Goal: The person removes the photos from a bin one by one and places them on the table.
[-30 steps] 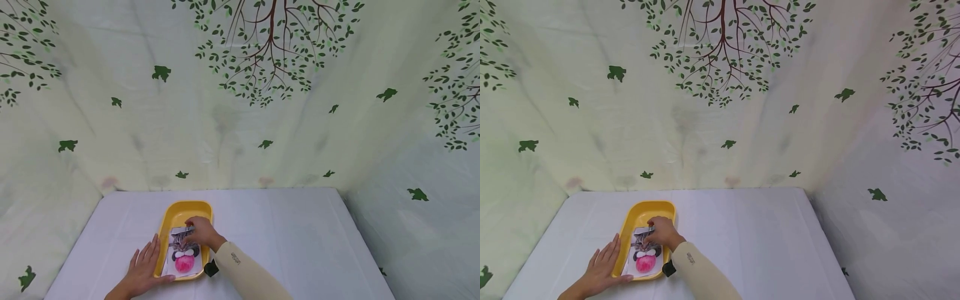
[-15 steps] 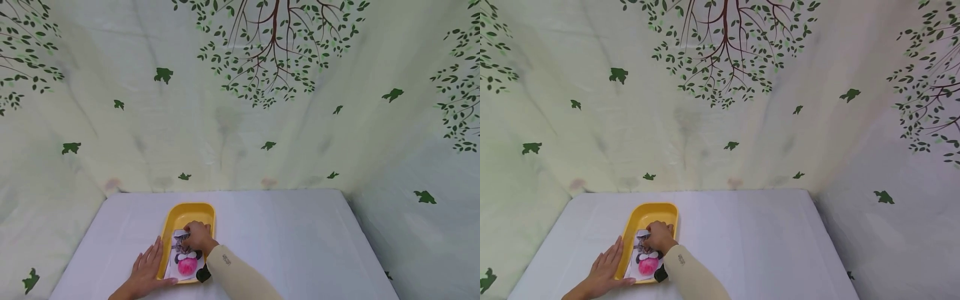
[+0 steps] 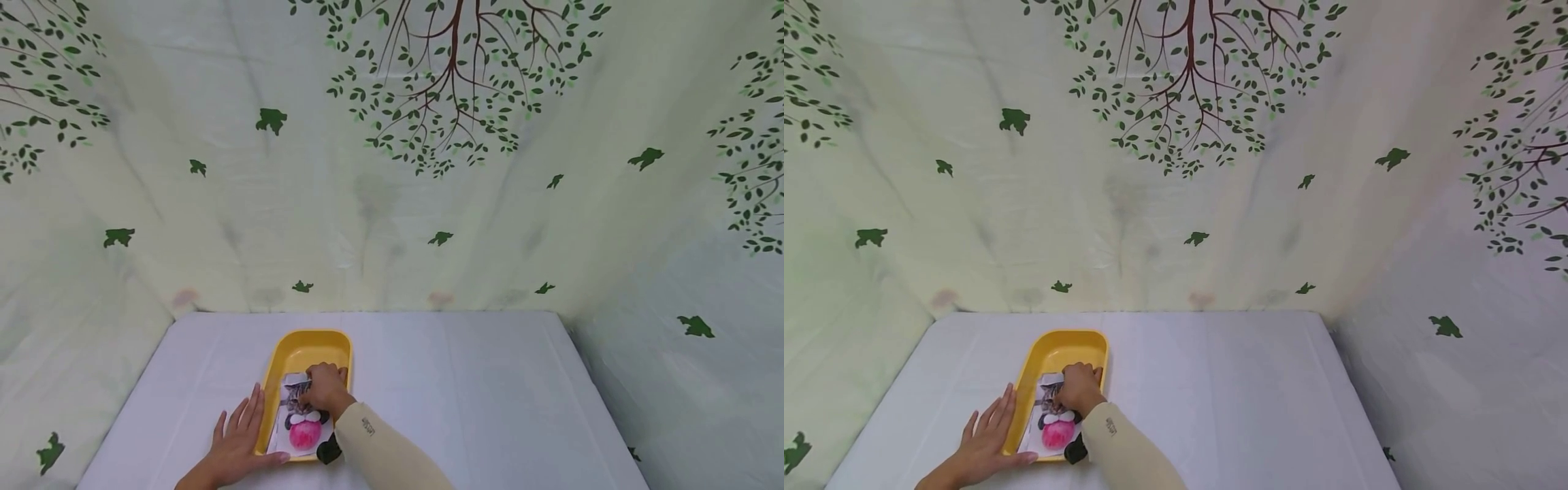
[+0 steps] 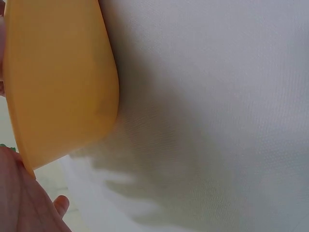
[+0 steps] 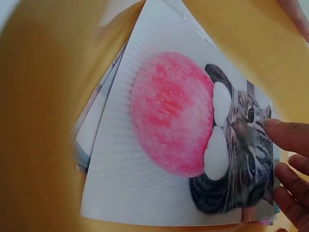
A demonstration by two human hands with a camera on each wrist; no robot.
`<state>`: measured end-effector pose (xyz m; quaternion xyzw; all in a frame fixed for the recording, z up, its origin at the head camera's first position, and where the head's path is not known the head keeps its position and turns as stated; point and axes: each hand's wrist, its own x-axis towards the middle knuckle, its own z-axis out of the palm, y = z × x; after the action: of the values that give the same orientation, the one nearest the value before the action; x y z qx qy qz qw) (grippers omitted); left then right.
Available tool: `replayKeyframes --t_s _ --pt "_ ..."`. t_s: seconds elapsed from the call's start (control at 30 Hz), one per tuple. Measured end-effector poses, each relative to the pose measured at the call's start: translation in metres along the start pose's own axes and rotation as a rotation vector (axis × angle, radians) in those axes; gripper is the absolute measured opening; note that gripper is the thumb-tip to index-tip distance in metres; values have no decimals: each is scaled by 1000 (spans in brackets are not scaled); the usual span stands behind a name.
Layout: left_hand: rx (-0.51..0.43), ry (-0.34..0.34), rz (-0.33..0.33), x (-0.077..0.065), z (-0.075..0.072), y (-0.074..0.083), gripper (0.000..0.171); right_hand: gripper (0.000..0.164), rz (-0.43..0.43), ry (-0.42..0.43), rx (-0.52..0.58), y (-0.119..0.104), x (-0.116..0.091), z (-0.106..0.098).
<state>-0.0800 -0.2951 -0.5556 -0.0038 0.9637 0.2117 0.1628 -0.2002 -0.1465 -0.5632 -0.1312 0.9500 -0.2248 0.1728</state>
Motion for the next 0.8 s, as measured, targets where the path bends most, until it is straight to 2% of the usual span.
replayKeyframes --t_s 0.17,0.37,0.47,0.63,0.8 --pt "16 0 2 2 0 0 131 44 4 7 26 2 3 1" --pt "11 -16 -11 3 -2 1 130 45 -37 34 135 7 4 0" --pt "5 -18 -16 3 -2 2 131 39 -69 42 250 9 3 0" --pt "2 -12 -16 2 -2 3 129 20 -85 46 496 11 2 0" --pt "43 10 1 1 0 2 129 12 -64 56 627 11 0 -5"
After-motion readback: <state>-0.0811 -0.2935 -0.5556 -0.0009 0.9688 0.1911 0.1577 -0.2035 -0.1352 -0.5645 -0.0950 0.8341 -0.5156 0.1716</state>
